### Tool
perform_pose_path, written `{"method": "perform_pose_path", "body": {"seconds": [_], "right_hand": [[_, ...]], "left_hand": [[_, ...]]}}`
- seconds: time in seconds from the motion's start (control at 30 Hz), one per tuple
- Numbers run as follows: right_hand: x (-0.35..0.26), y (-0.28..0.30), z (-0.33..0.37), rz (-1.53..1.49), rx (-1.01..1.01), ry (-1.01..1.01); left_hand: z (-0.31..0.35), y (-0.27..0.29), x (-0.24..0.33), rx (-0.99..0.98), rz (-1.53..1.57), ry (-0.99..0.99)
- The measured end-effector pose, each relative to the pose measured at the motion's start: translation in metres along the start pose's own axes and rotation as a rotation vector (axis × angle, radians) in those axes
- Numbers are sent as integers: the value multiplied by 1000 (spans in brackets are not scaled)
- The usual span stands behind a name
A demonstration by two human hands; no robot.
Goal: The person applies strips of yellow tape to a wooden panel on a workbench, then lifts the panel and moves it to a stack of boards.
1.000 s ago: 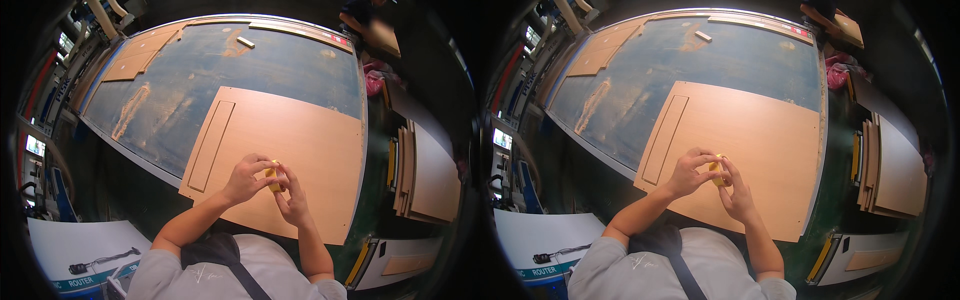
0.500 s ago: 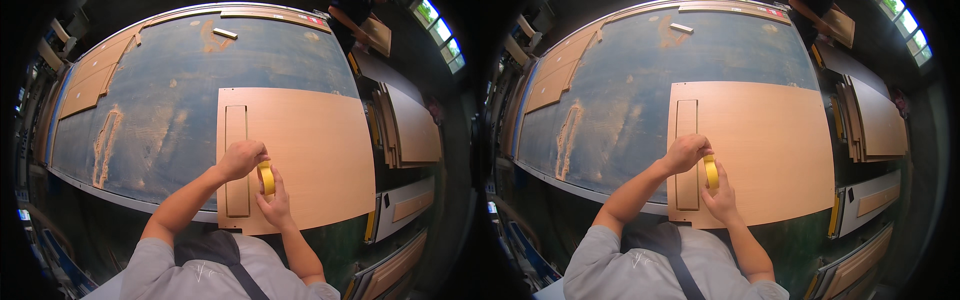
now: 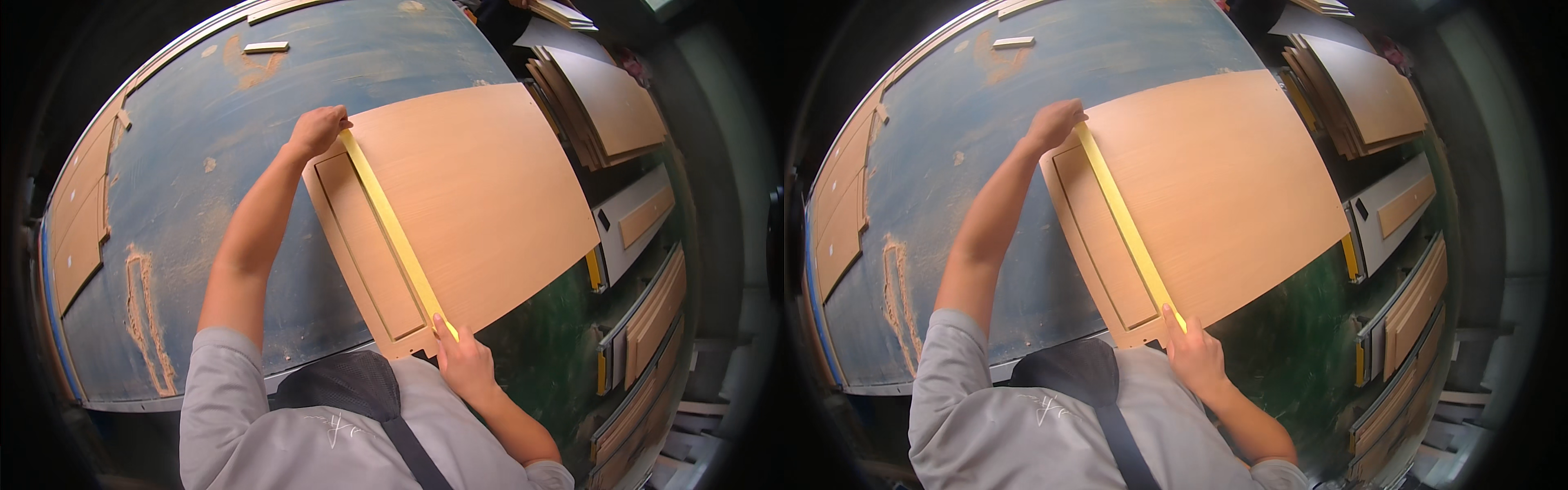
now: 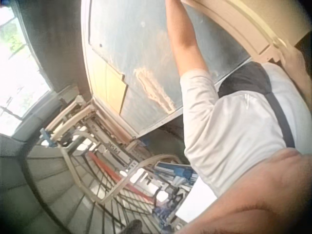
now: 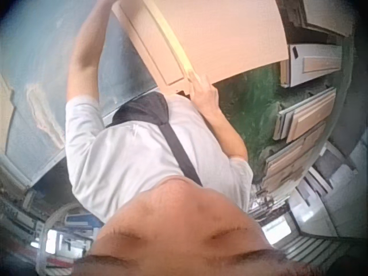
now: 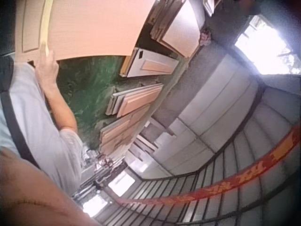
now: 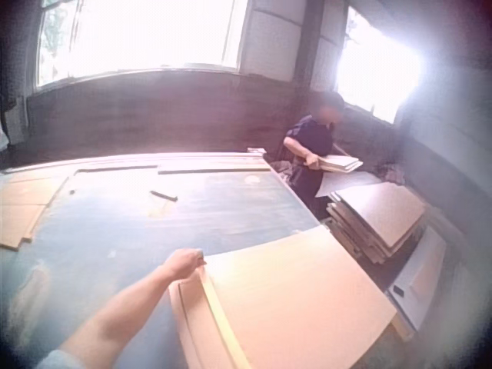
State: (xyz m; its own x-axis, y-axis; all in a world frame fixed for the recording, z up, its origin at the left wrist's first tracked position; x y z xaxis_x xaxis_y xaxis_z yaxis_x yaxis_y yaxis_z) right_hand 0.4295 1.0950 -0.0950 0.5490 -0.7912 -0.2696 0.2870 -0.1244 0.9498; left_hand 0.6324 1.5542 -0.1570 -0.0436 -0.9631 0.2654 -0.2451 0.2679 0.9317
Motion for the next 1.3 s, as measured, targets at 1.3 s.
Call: {"method": "perform_pose_path", "body": {"seconds": [1.3], "right_hand": [[10,-25,-37,-288,-568,-432]], "left_hand": [[189,-42,229,-426,285,-681]]}}
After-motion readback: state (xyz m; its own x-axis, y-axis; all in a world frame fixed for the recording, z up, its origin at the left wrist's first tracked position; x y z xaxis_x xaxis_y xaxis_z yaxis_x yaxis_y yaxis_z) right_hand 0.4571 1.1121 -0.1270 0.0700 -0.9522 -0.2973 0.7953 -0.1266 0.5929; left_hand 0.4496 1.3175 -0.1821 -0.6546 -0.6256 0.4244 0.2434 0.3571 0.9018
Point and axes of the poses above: each hand's wrist, its own z-axis away from the middle knuckle, its own y-axis out of the back of the hand, x = y × z, the point moved 7 cm from there along -z, towards the middle knuckle, and after that the axes turned 10 degrees about -y, right-handed, at the moved point
